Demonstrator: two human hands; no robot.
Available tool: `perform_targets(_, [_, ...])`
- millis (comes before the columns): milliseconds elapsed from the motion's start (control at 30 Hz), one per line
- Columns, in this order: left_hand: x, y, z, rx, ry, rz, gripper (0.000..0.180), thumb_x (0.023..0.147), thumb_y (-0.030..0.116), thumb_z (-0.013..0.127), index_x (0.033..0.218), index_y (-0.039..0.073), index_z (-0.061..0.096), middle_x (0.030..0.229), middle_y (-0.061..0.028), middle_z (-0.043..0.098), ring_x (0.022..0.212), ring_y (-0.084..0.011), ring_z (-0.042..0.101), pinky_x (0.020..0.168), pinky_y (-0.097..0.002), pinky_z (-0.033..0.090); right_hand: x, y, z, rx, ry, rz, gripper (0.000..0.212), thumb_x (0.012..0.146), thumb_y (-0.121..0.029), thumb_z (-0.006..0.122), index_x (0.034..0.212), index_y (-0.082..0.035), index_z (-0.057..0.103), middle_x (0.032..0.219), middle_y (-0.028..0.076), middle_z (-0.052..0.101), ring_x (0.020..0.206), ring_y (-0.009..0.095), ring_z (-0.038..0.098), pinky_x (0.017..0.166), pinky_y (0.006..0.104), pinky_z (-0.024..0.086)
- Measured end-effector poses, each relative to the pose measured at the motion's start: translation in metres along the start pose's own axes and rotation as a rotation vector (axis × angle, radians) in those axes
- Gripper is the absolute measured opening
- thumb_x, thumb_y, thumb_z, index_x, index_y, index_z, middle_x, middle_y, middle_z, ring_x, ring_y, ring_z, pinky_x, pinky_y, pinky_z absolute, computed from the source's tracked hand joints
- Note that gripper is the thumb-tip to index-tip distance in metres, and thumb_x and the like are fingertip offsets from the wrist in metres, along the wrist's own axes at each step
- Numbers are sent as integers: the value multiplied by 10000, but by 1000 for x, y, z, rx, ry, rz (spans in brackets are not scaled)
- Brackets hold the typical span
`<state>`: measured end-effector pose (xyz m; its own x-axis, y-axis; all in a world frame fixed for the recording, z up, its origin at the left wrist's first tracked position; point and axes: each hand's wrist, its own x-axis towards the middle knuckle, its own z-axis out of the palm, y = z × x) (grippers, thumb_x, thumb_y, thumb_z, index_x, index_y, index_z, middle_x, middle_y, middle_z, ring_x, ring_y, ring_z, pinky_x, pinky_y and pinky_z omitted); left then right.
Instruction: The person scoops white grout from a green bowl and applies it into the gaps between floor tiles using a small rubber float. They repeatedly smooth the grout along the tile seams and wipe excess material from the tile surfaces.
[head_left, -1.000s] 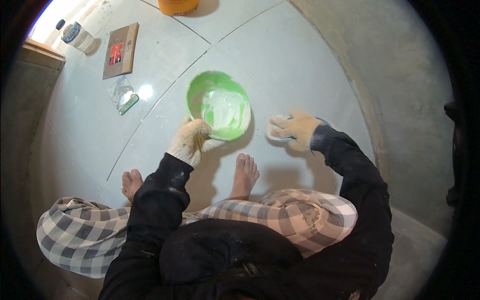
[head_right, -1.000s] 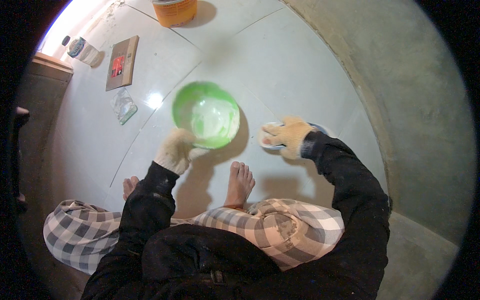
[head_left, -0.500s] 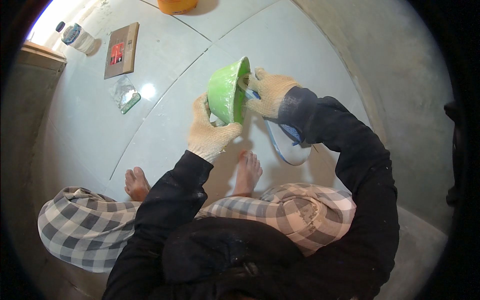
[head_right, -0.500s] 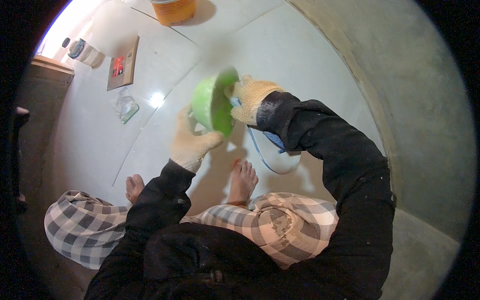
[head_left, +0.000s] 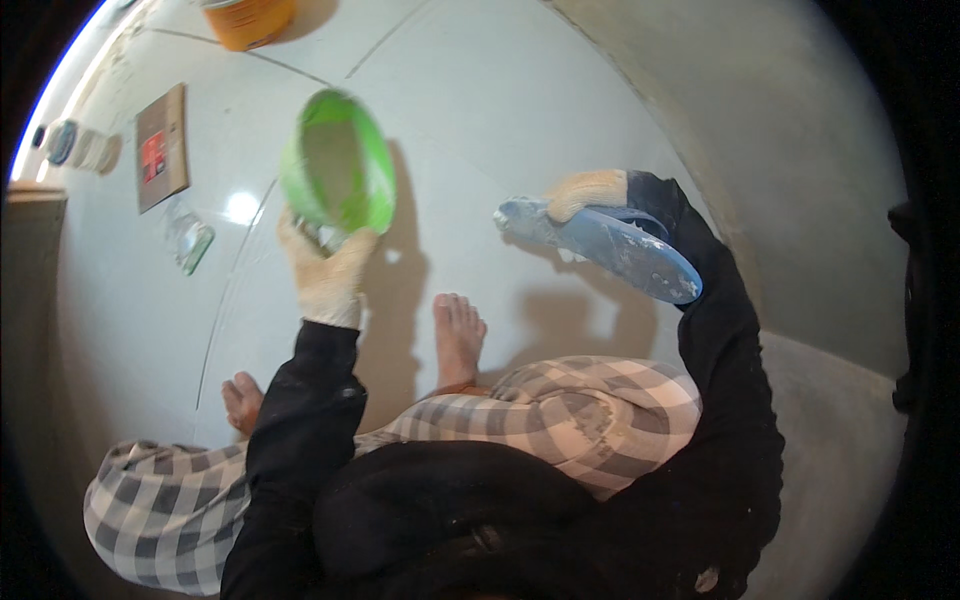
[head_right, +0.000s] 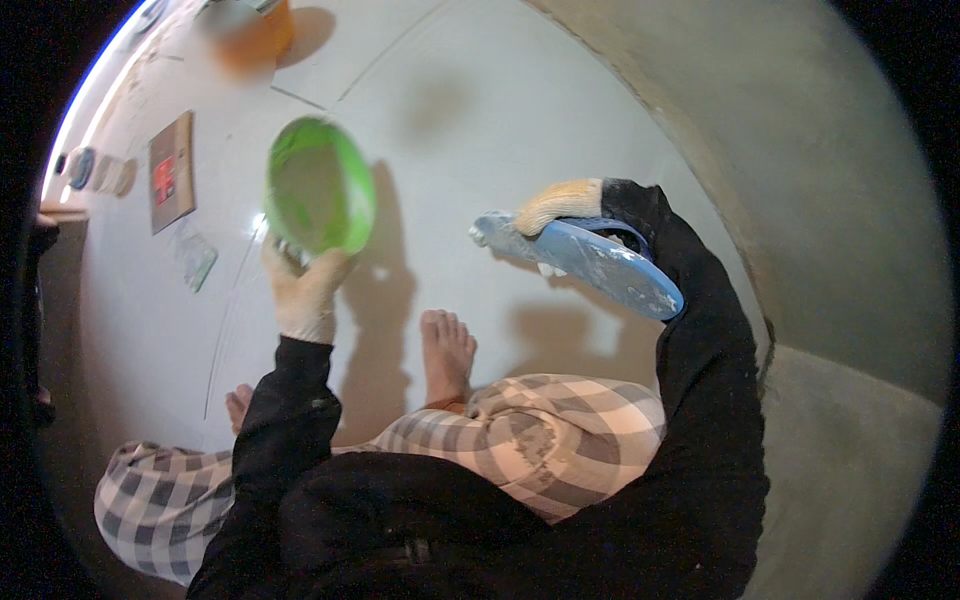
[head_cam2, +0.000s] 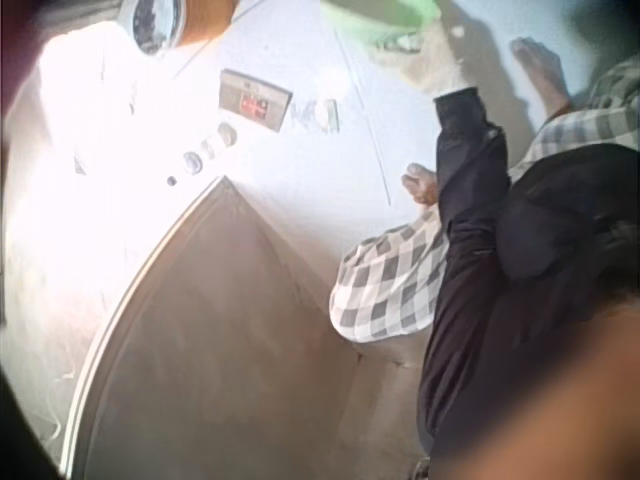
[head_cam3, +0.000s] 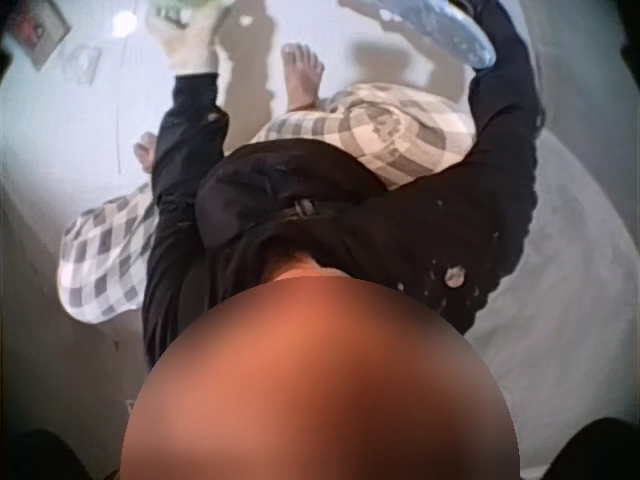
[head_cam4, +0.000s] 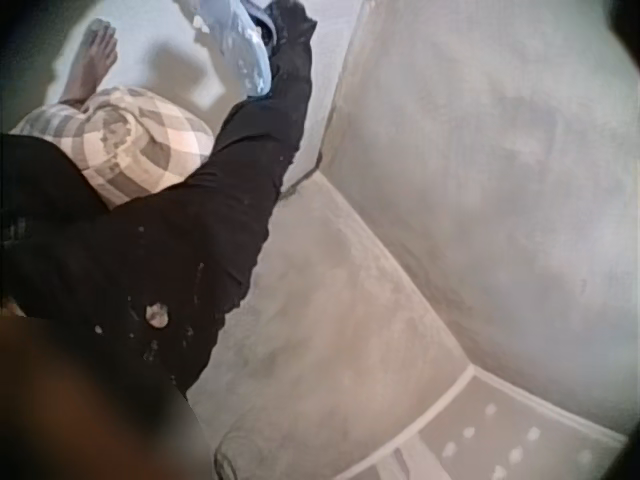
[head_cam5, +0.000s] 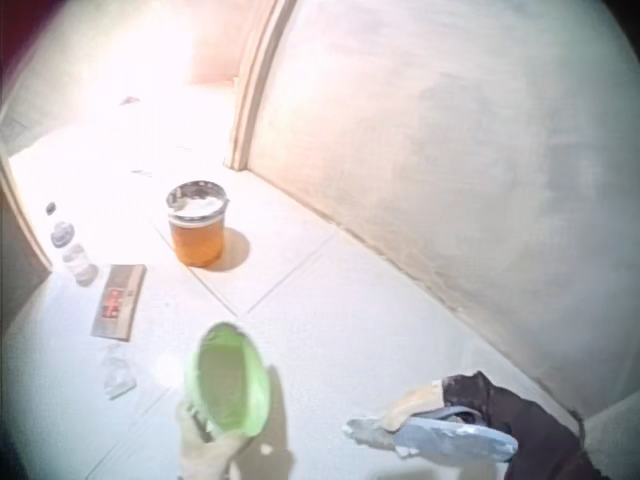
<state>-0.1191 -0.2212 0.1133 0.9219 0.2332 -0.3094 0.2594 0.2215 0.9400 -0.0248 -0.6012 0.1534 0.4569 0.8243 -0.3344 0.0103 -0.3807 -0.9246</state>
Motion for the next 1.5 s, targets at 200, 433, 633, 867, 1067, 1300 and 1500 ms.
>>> perform_targets(200, [-16,-11,-17,-349,-28,-370,731,831,-52,669,1461,-4,301,1325,-192,509,1060,-320,665,840,-428,635,-85,-12,47,673,516,818,390,892,-348,705,1143,-52,673,911,166,711,763,248,714,680,375,582])
perform_targets(433, [-22,-18,-15,-338,-71,-376,707,841,-48,667,1439,-16,291,1319,-201,507,1062,-327,664,836,-431,637,-55,51,104,-506,405,862,427,884,-422,593,1170,-106,616,1052,140,706,995,353,669,893,374,530])
perform_targets(633, [-28,-14,-14,-305,-75,-377,716,833,-14,688,1437,-10,303,1302,-184,516,1047,-307,660,805,-435,620,-59,74,153,-540,419,1231,642,892,-426,564,1473,-162,485,1191,208,687,1124,394,651,982,442,499])
perform_targets(867, [-21,-16,-26,-222,-94,-482,746,823,2,705,1444,-1,291,1278,-182,524,1030,-296,662,788,-439,619,-43,22,73,-930,153,937,430,895,-321,590,1308,-202,614,1407,133,563,1107,361,653,919,481,518])
perform_targets(1067, [-25,-13,-24,-195,-111,-473,589,851,-25,656,1358,-19,356,1207,-194,585,999,-338,692,825,-475,625,-30,16,81,-1010,0,989,566,809,-333,635,1370,-259,607,1444,135,528,1197,368,588,1000,462,472])
perform_targets(1300, [-25,-17,-24,-204,-101,-464,582,859,-45,646,1358,-33,346,1218,-221,575,1041,-364,679,858,-499,621,-80,83,69,-502,-35,993,521,793,-440,646,1235,-166,633,1111,174,700,1038,372,658,871,450,514])
perform_targets(1500, [-25,-19,-25,-250,-131,-482,577,865,-60,651,1356,-36,349,1209,-218,575,1034,-362,673,863,-506,621,-48,82,156,-679,497,1238,644,885,-407,527,1475,-157,467,1508,244,396,1219,430,589,1034,455,488])
